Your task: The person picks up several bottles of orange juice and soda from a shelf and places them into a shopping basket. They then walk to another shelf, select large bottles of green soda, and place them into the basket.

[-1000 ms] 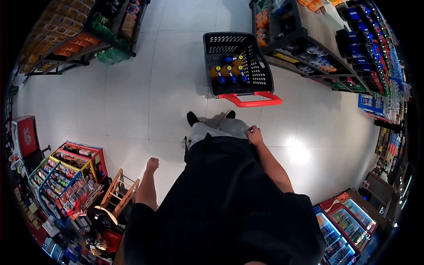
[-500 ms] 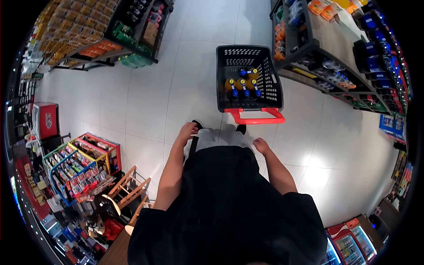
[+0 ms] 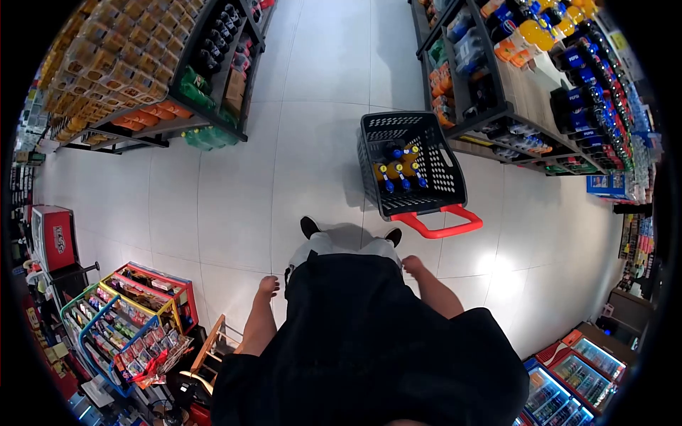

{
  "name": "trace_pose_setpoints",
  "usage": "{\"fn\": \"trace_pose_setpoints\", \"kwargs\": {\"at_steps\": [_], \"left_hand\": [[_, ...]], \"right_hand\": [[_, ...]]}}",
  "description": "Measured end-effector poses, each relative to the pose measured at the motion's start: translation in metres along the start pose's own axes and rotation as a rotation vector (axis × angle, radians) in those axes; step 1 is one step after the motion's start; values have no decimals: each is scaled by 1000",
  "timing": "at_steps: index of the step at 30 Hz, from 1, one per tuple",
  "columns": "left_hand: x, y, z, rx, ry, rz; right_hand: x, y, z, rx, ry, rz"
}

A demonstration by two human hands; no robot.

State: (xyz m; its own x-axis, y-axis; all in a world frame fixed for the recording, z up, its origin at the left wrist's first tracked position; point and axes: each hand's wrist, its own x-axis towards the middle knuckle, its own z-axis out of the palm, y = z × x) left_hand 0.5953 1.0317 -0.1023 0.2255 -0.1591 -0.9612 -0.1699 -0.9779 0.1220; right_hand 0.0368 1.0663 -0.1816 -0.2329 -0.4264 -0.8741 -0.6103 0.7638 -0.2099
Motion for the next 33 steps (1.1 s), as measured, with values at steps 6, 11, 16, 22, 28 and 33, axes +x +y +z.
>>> {"fn": "trace_pose_setpoints", "kwargs": {"at_steps": [6,11,16,22,28,33], "left_hand": [[85,1,-103,780,43,243],[67,114,-59,775,131,610],[16,234,38,1368,-235,791],[8,333,52,1014,-218,884],[58,410,12,824,83,895],[94,450,-2,848,36,533]], "right_hand": [[-66,-202,-29,-283,96,-281],[-31,-248,-38,351,112,-357],[-30,-287,-7,39,479,-136],[44,-317,-80,191,182,-343],[73,-335,-146,282,213,-349],[73,-315,-147,520,375,-247]]}}
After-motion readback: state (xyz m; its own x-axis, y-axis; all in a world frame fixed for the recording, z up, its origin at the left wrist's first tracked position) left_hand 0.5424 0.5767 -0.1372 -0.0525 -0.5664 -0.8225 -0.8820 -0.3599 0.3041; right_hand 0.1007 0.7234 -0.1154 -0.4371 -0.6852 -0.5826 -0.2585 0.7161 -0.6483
